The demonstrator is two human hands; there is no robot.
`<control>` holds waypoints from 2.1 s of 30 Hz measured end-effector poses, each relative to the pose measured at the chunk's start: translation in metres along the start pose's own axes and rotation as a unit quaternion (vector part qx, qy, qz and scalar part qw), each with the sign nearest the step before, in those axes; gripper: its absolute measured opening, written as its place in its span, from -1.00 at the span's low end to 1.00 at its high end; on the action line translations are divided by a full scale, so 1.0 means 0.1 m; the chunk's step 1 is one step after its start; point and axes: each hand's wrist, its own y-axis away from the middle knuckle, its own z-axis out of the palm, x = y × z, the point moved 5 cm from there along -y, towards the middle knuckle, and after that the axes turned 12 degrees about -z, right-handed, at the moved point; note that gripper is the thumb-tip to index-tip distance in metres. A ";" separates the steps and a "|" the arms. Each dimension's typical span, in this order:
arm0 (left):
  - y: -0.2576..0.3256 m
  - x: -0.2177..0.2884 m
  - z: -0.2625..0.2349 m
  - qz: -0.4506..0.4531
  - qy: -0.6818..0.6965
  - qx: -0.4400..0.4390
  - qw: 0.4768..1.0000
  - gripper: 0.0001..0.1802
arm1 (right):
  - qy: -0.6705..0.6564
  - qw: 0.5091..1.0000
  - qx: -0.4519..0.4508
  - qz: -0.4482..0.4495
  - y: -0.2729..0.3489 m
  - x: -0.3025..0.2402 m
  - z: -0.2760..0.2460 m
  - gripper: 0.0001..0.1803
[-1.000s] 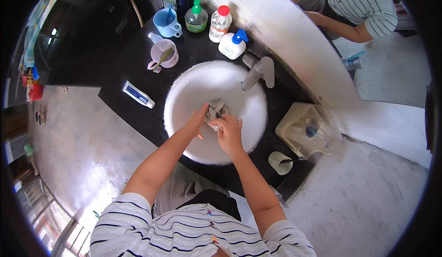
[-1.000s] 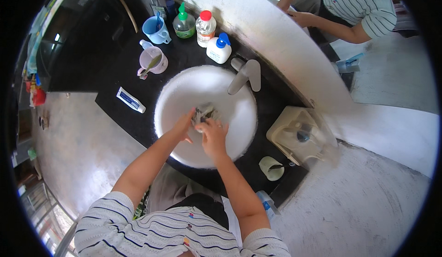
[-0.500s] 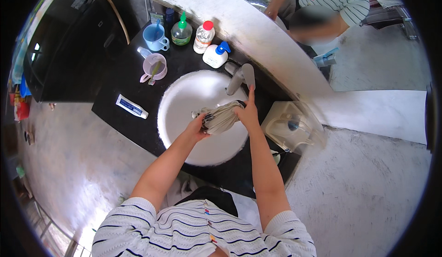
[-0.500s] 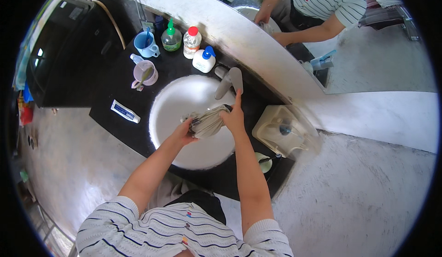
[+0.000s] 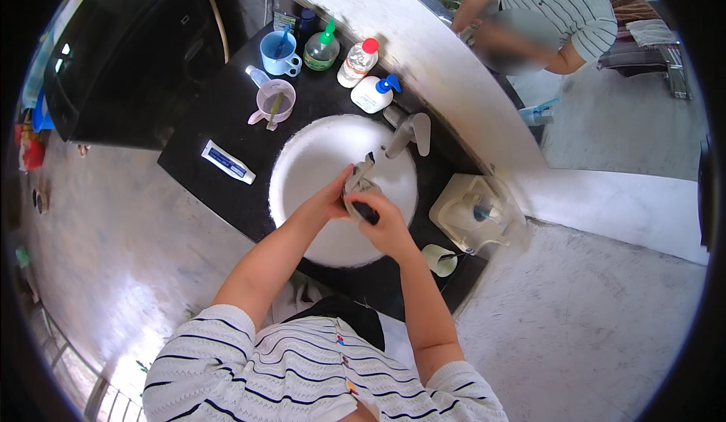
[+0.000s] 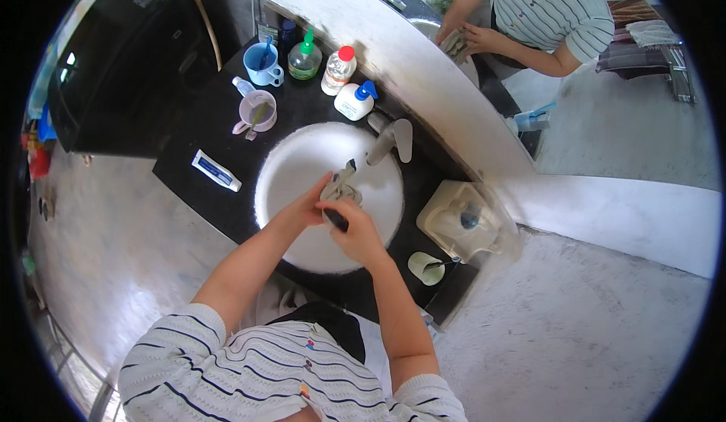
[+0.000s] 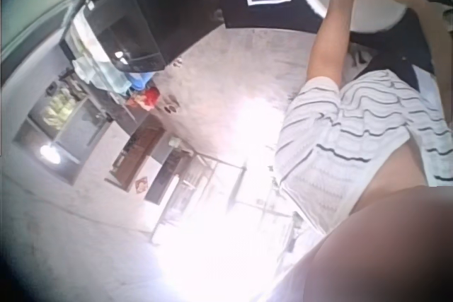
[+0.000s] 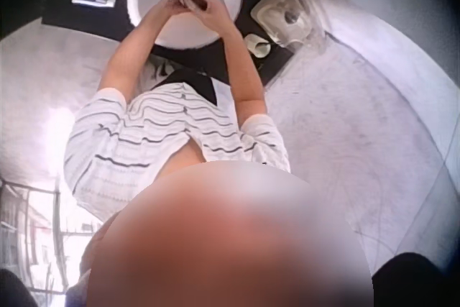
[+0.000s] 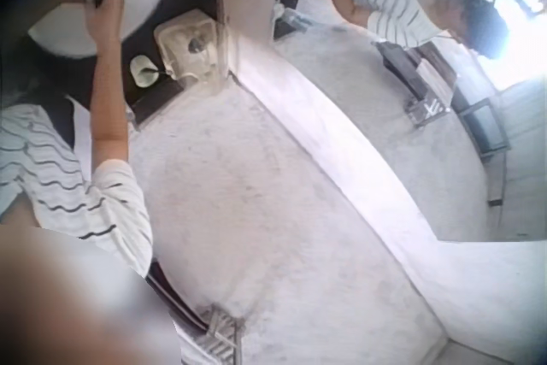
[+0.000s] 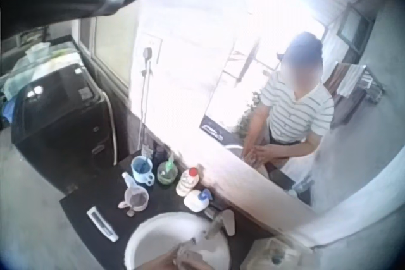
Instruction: The person washes a beige tote bag by hand in a sink, scrubbing it with soap and rinsing it thoroughly. They then move to a balcony area, where they hang the wet bag on a clothes hanger. The person proceeds to take other items, including a white shirt and a pair of pants, from a yellow bucket and hangs them on the drying rack.
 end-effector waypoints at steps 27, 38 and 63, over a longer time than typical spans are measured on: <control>0.75 -0.17 -0.01 -0.089 -0.159 0.143 0.973 -0.30 | -0.232 0.933 0.204 0.181 -0.08 1.13 0.23 -0.69; 0.50 -0.01 0.29 0.200 -0.072 0.096 0.972 -0.44 | 0.006 0.965 0.257 -0.057 -0.27 0.35 0.29 -0.88; 0.90 -0.25 1.56 0.475 -0.831 0.022 0.290 -0.67 | -0.604 0.684 0.042 0.406 -0.27 1.29 0.54 -0.69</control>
